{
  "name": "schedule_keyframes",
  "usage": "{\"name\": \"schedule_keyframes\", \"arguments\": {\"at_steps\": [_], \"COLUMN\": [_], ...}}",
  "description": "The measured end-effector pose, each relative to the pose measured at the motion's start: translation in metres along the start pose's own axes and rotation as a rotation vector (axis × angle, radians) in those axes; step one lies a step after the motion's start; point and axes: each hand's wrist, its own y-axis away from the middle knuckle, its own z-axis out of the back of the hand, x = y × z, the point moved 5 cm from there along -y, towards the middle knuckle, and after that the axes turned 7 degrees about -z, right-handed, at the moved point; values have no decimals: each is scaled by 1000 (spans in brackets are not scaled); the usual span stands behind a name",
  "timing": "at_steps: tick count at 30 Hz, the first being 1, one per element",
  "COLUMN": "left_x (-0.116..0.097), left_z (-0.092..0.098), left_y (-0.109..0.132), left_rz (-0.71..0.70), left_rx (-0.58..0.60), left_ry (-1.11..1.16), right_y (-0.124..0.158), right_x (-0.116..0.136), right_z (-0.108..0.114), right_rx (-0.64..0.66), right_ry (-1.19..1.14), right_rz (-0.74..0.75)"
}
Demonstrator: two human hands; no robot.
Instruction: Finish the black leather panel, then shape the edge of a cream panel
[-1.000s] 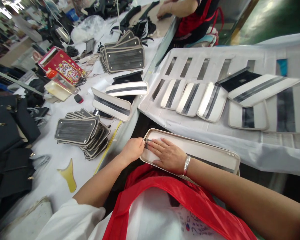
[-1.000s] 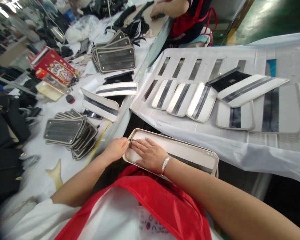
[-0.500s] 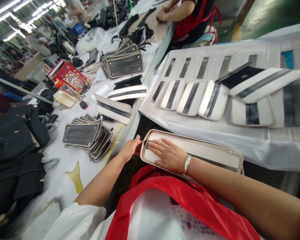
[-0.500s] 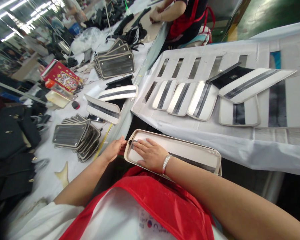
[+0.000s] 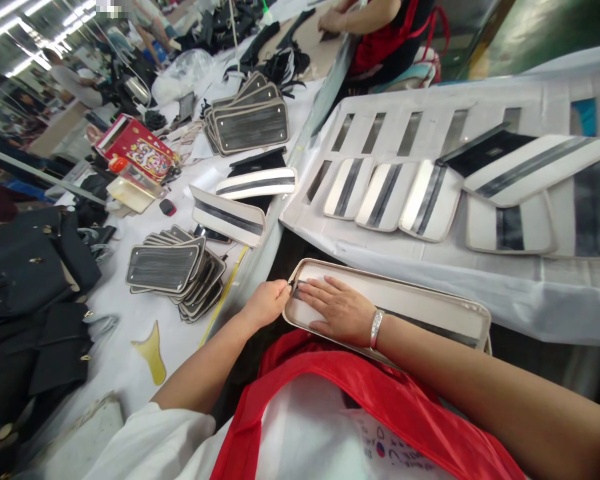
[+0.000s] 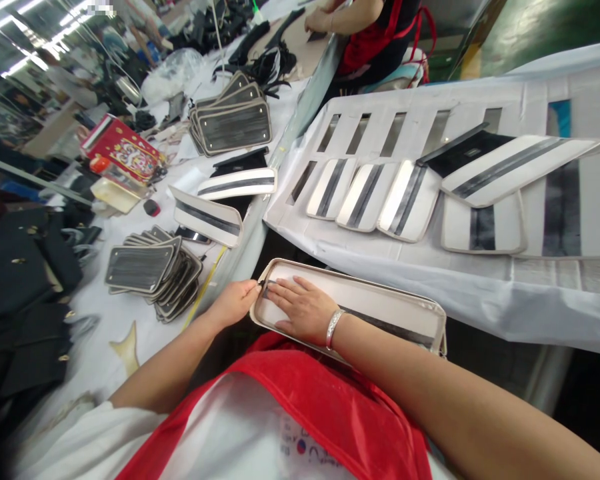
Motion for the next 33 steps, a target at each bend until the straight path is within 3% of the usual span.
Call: {"name": "schedule_keyframes", "arguments": {"at_steps": [16, 33], "left_x": [5, -2], "left_z": [-1, 3], "left_y": [1, 0], "left_rz": [-19, -59], "left_rx": [18, 63], "left_ry": [176, -86], "right_y": [1, -2], "right_x": [-2, -1], "right_z": [6, 1], "right_rx": [55, 44], "right_ry": [-33, 5], "right_rz": [-38, -25]}}
